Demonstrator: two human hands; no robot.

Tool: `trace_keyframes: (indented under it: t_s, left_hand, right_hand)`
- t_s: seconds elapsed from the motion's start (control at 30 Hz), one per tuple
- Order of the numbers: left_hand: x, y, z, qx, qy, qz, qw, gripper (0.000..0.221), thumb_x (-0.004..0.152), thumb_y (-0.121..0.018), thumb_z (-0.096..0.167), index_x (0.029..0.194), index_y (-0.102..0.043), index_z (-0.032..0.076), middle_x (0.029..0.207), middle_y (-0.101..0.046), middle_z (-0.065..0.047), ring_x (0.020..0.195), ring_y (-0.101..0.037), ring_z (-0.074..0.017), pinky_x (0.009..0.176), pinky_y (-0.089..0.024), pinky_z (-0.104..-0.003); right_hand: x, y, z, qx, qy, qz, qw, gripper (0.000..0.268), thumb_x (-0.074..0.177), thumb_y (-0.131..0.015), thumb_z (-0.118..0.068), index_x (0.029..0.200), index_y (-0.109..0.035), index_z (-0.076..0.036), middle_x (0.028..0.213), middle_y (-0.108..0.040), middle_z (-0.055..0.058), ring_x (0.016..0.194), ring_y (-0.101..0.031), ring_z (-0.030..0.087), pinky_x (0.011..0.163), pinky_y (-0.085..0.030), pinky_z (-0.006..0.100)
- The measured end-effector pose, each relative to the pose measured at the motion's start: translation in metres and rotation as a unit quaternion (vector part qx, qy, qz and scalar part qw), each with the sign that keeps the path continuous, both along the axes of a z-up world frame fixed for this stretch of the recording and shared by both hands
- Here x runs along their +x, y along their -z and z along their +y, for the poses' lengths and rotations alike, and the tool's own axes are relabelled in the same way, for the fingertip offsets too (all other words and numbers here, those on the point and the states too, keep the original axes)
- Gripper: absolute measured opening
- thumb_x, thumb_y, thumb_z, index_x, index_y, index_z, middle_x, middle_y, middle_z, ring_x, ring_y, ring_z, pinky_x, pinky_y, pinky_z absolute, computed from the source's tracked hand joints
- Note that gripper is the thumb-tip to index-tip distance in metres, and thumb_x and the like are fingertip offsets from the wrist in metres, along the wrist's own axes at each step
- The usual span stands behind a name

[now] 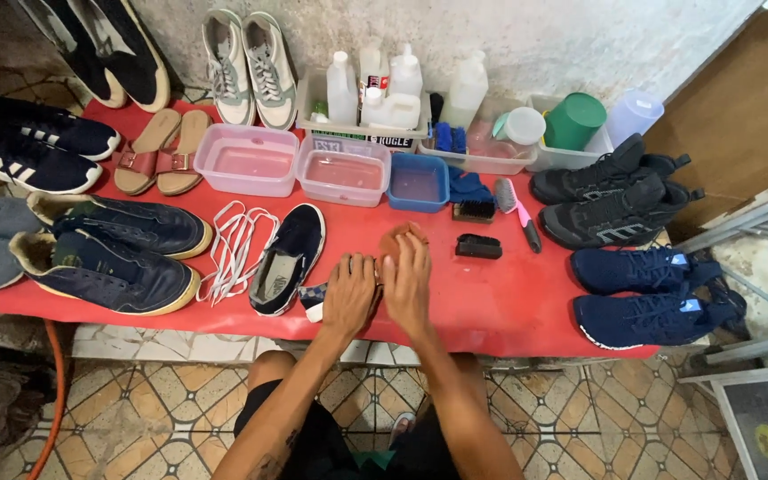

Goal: The person is cleaning or applying adhesive to the soles of several pairs of shoes using a brush and liquid solution.

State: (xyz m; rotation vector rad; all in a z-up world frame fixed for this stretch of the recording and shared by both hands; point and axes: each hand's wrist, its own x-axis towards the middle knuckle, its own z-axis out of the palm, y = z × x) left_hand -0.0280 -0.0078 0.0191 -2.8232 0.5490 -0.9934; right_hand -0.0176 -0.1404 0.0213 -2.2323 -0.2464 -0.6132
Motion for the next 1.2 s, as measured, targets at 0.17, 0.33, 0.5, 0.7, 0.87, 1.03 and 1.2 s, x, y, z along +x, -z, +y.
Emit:
trace_keyframes:
  t_s: [0.17, 0.33, 0.5, 0.7, 0.87, 1.03, 1.2]
  left_hand:
    - [-0.009, -0.013, -0.003, -0.014, 0.001, 0.011, 1.0, 0.027, 0.09, -0.07, 0.018, 0.112, -0.06, 0.006, 0.097, -0.056, -0.007, 0.108, -0.064, -0.0293, 0.091, -0.056, -0.036]
    - [-0.018, -0.023, -0.008, -0.005, -0.009, -0.005, 1.0, 0.025, 0.09, -0.07, 0.018, 0.111, -0.062, 0.007, 0.098, -0.056, -0.008, 0.108, -0.064, -0.0285, 0.091, -0.056, -0.035]
    - [-0.033, -0.025, -0.015, 0.013, -0.004, -0.046, 0.999, 0.029, 0.088, -0.072, 0.015, 0.114, -0.062, 0.008, 0.104, -0.057, -0.011, 0.113, -0.062, -0.0305, 0.087, -0.054, -0.034]
    - [-0.011, 0.008, -0.017, -0.022, 0.014, -0.022, 0.999, 0.035, 0.085, -0.076, 0.014, 0.116, -0.061, 0.007, 0.107, -0.058, -0.013, 0.115, -0.061, -0.0328, 0.089, -0.053, -0.038]
    - [-0.03, -0.017, -0.006, -0.174, 0.137, 0.123, 0.967, 0.061, 0.075, -0.079, 0.011, 0.13, -0.055, -0.003, 0.124, -0.05, -0.025, 0.119, -0.052, -0.0435, 0.099, -0.048, -0.049]
    - [-0.037, 0.014, 0.009, -0.146, 0.087, 0.156, 0.973, 0.111, 0.053, -0.098, 0.04, 0.146, -0.049, 0.007, 0.139, -0.052, -0.027, 0.127, -0.051, -0.0462, 0.11, -0.038, -0.067]
    - [-0.043, 0.027, 0.023, -0.136, 0.04, 0.23, 0.963, 0.094, 0.062, -0.094, 0.059, 0.124, -0.052, 0.003, 0.1, -0.068, -0.016, 0.08, -0.071, -0.0316, 0.071, -0.062, -0.046]
  right_hand:
    - [0.061, 0.027, -0.043, 0.121, 0.034, 0.169, 0.978, 0.045, 0.107, -0.046, -0.044, 0.114, -0.073, -0.009, 0.116, -0.067, 0.017, 0.123, -0.059, 0.041, 0.107, -0.042, 0.051]
    - [0.017, -0.03, -0.025, 0.155, 0.086, 0.257, 0.95, 0.059, 0.102, -0.043, -0.054, 0.113, -0.077, -0.007, 0.117, -0.073, 0.024, 0.123, -0.062, 0.043, 0.107, -0.043, 0.052]
    - [-0.028, -0.002, -0.03, 0.059, 0.097, 0.084, 0.99, 0.041, 0.106, -0.056, -0.022, 0.134, -0.064, 0.006, 0.136, -0.061, 0.033, 0.127, -0.059, 0.046, 0.105, -0.049, 0.051]
    - [-0.068, -0.03, -0.067, 0.236, 0.12, 0.147, 0.953, 0.041, 0.094, -0.077, -0.038, 0.114, -0.078, -0.003, 0.118, -0.075, 0.023, 0.117, -0.068, 0.035, 0.098, -0.055, 0.042]
    - [-0.102, -0.045, -0.098, 0.434, 0.147, 0.166, 0.873, 0.043, 0.102, -0.059, -0.038, 0.124, -0.069, -0.003, 0.121, -0.067, 0.014, 0.111, -0.06, 0.024, 0.095, -0.048, 0.035]
    - [-0.124, -0.017, -0.114, 0.52, 0.157, 0.171, 0.822, 0.031, 0.107, -0.052, -0.024, 0.117, -0.065, 0.002, 0.096, -0.072, 0.013, 0.077, -0.067, 0.02, 0.067, -0.052, 0.029]
    - [-0.131, -0.026, -0.107, 0.476, 0.186, 0.221, 0.831, 0.044, 0.093, -0.068, -0.023, 0.128, -0.068, 0.004, 0.112, -0.072, 0.014, 0.099, -0.065, 0.02, 0.082, -0.049, 0.028]
